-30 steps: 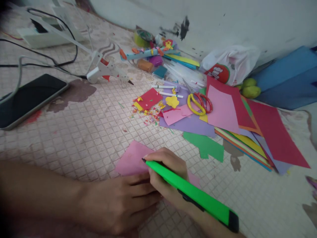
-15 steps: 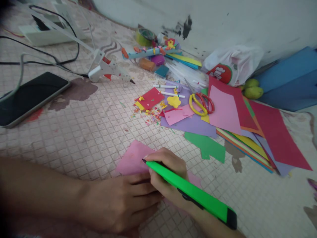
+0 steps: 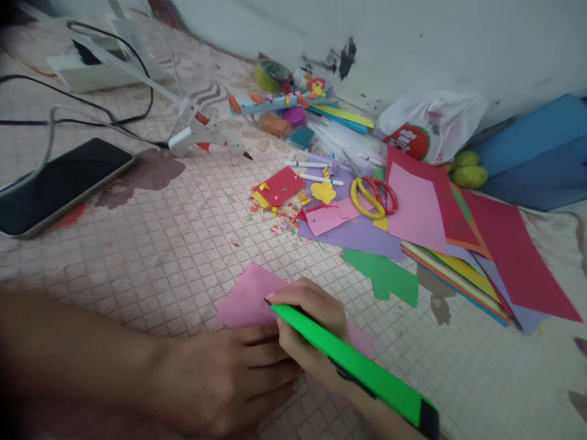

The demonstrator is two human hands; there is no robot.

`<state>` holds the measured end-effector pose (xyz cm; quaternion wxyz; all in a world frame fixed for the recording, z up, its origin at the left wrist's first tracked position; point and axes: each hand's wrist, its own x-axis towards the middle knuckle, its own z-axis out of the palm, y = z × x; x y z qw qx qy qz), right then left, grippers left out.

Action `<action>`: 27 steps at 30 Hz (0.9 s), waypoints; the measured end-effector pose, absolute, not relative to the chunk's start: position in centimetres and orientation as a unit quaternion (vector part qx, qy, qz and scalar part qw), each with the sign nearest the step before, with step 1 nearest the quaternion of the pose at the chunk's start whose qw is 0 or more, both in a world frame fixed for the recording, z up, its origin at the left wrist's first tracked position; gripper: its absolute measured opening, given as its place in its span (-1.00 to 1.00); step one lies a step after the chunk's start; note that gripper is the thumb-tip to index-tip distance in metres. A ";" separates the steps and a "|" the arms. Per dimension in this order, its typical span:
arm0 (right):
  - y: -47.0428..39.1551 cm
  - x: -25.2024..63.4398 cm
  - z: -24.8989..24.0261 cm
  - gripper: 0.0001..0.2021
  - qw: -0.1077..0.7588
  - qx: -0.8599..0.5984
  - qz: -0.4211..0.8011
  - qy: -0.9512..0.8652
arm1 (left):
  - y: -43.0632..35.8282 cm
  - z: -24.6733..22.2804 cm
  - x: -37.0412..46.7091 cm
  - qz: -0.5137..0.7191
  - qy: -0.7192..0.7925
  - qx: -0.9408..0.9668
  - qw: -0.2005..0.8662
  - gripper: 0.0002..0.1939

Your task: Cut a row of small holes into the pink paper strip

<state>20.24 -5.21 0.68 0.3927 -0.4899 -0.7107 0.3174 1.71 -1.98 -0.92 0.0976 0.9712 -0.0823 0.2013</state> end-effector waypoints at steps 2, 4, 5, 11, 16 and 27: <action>-5.3 20.4 0.4 -0.79 0.405 -0.488 0.314 -0.707 | -2.0 -1.0 1.8 0.200 -0.079 0.972 0.098 -0.55; -5.4 20.5 0.2 -0.80 0.411 -0.485 0.314 -0.705 | -2.1 -1.0 1.8 0.199 -0.076 0.972 0.095 -0.55; -5.4 20.5 0.1 -0.80 0.410 -0.484 0.315 -0.706 | -2.1 -1.0 1.8 0.198 -0.077 0.973 0.094 -0.55; -5.2 20.3 0.4 -0.79 0.404 -0.479 0.315 -0.712 | -2.1 -1.1 1.7 0.198 -0.082 0.972 0.095 -0.54; -5.1 20.3 0.7 -0.79 0.388 -0.480 0.320 -0.719 | -1.9 -0.9 1.8 0.197 -0.083 0.972 0.092 -0.56; -5.3 20.4 0.4 -0.81 0.397 -0.485 0.310 -0.715 | -2.0 -1.0 1.7 0.203 -0.080 0.971 0.094 -0.58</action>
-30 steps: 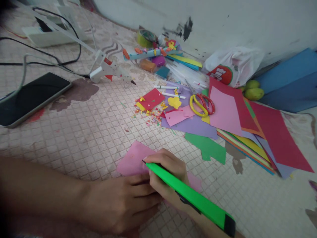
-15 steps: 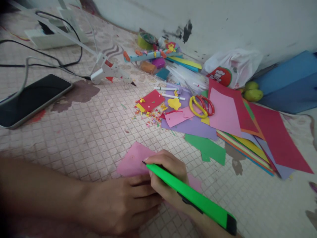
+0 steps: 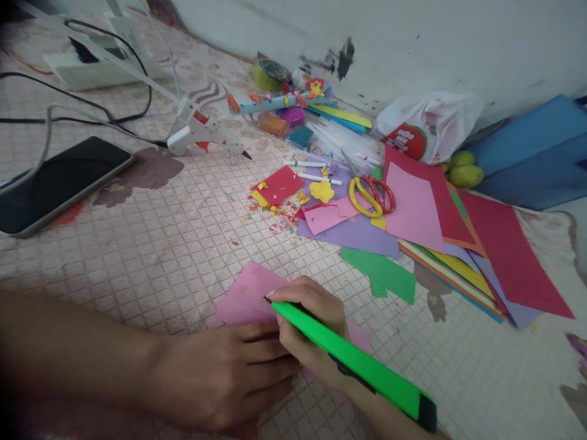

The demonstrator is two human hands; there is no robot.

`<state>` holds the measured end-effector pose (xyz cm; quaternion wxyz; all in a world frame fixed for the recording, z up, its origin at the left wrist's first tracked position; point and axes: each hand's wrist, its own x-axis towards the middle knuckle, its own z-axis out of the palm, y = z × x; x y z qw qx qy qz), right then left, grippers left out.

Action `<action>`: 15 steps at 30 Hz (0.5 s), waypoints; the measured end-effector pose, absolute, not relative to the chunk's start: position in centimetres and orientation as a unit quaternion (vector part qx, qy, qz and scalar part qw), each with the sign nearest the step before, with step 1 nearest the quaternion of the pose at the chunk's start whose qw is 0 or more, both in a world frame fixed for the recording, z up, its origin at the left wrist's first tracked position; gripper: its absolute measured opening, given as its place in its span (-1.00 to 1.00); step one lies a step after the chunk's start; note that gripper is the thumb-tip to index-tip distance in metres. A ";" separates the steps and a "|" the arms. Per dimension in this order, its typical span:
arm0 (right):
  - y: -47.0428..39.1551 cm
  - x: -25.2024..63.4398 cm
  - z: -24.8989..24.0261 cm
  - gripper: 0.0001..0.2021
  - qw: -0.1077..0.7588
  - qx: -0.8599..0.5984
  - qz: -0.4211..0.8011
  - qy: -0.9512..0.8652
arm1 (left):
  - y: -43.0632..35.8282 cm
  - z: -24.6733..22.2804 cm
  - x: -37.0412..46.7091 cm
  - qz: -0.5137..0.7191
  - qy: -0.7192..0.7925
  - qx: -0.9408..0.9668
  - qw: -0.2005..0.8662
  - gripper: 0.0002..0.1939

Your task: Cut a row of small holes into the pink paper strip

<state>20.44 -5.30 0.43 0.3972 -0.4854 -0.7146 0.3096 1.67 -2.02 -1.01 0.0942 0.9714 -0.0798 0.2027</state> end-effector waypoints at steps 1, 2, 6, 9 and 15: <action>-5.3 20.4 0.4 -0.80 0.395 -0.485 0.311 -0.716 | -2.0 -1.0 1.7 0.201 -0.081 0.972 0.094 -0.58; -5.3 20.4 0.4 -0.80 0.394 -0.484 0.311 -0.717 | -2.0 -1.0 1.6 0.201 -0.082 0.972 0.094 -0.57; -5.4 20.4 0.6 -0.80 0.388 -0.487 0.311 -0.719 | -2.0 -1.0 1.7 0.208 -0.078 0.971 0.092 -0.59; -5.4 20.5 0.6 -0.79 0.394 -0.483 0.309 -0.718 | -2.0 -1.1 1.8 0.211 -0.076 0.970 0.093 -0.59; -5.4 20.5 0.3 -0.80 0.393 -0.489 0.314 -0.712 | -1.9 -0.8 1.8 0.214 -0.076 0.969 0.092 -0.59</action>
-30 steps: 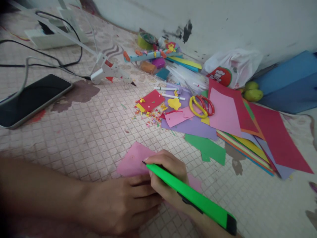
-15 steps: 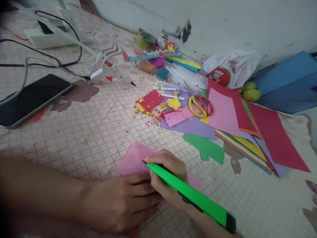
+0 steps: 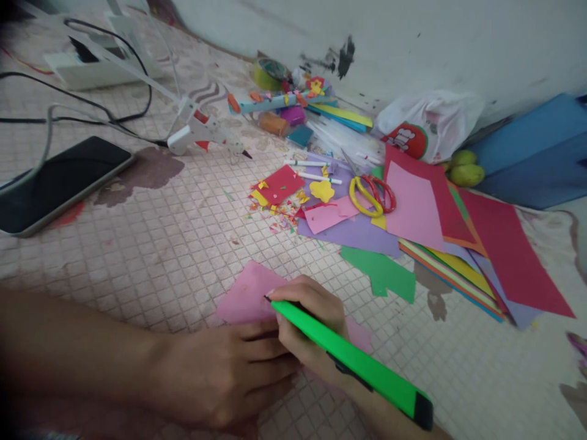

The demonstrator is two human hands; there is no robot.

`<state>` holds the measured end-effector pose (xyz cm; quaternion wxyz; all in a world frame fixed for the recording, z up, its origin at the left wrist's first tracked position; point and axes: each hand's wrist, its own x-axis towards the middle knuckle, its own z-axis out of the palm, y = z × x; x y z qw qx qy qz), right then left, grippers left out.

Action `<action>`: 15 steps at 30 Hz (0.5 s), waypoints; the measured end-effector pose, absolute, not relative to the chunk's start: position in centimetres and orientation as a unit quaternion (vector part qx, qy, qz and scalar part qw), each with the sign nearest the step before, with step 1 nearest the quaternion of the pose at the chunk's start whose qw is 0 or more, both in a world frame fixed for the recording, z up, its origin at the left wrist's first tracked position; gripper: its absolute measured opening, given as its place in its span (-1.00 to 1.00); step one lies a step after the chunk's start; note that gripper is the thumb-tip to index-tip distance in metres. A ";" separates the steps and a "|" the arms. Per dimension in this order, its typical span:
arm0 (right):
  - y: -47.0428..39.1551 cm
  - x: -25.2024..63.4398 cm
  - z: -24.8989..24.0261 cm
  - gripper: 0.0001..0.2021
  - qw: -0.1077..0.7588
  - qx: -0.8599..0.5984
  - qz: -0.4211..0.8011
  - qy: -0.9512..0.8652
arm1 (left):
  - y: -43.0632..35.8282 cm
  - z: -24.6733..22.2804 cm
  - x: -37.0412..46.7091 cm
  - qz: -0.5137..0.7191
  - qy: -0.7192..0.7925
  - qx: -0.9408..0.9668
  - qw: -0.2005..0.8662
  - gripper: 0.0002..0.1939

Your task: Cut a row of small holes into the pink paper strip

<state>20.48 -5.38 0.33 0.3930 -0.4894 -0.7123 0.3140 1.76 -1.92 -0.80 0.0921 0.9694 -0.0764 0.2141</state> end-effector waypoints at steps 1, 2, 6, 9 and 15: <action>-5.4 20.5 0.3 -0.79 0.392 -0.489 0.313 -0.713 | -1.9 -0.8 1.8 0.212 -0.076 0.970 0.091 -0.59; -5.3 20.4 0.4 -0.79 0.391 -0.490 0.313 -0.714 | -1.9 -0.7 1.8 0.212 -0.076 0.970 0.091 -0.59; -5.2 20.3 0.6 -0.78 0.387 -0.489 0.313 -0.717 | -2.0 -0.8 1.8 0.210 -0.075 0.970 0.093 -0.58; -5.1 20.2 0.7 -0.78 0.386 -0.487 0.319 -0.716 | -2.0 -0.8 1.8 0.205 -0.079 0.971 0.096 -0.56; -5.1 20.5 1.4 -0.82 0.427 -0.500 0.304 -0.690 | -2.1 -0.9 1.7 0.203 -0.070 0.972 0.094 -0.54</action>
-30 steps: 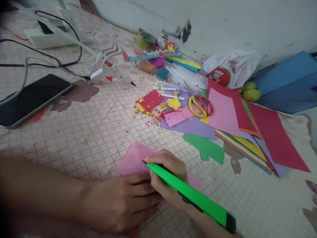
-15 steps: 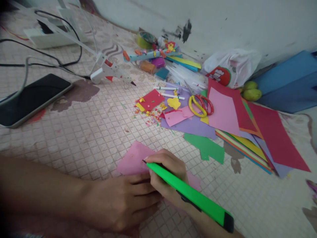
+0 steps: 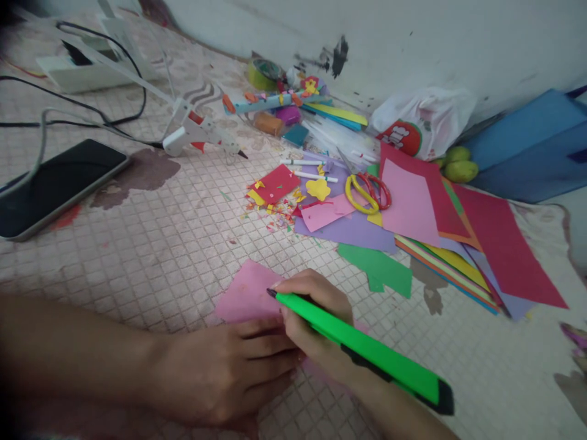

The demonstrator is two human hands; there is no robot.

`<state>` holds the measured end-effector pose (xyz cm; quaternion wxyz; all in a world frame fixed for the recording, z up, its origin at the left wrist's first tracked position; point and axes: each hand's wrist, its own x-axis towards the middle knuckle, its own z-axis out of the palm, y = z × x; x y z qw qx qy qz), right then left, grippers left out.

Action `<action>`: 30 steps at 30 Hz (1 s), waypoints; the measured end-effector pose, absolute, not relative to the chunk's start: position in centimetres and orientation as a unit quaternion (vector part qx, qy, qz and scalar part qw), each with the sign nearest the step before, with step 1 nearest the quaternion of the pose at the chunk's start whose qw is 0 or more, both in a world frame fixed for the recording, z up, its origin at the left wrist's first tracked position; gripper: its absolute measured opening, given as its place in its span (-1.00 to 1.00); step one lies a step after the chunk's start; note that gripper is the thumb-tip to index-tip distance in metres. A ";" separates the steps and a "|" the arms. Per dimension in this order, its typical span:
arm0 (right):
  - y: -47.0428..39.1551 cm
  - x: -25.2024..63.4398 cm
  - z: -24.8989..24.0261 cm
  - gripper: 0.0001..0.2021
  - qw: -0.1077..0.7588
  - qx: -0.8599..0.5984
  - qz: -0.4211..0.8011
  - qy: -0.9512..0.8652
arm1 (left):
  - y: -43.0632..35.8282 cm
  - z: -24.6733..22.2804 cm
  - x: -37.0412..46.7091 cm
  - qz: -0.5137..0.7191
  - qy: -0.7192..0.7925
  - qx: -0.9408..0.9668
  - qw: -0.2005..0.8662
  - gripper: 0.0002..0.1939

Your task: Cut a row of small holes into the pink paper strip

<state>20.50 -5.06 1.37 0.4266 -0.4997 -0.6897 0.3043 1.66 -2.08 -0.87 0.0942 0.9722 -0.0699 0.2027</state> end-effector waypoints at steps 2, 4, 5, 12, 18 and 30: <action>-5.0 20.7 1.7 -0.83 0.439 -0.508 0.301 -0.678 | -2.2 -0.9 1.7 0.200 -0.062 0.973 0.092 -0.51; -5.1 20.9 1.8 -0.84 0.439 -0.511 0.306 -0.673 | -2.3 -0.9 1.8 0.193 -0.052 0.976 0.089 -0.49; -5.1 21.0 1.8 -0.84 0.436 -0.511 0.307 -0.674 | -2.4 -0.9 1.8 0.188 -0.046 0.977 0.089 -0.49; -5.7 20.7 1.6 -0.81 0.414 -0.501 0.316 -0.691 | -2.5 -0.4 2.2 0.241 -0.088 0.963 0.084 -0.55; -5.9 20.1 1.1 -0.75 0.406 -0.512 0.337 -0.678 | -2.9 -0.7 2.0 0.233 -0.070 0.965 0.100 -0.57; -5.5 19.6 0.9 -0.82 0.398 -0.506 0.308 -0.700 | -2.6 -0.8 1.8 0.231 -0.078 0.965 0.096 -0.59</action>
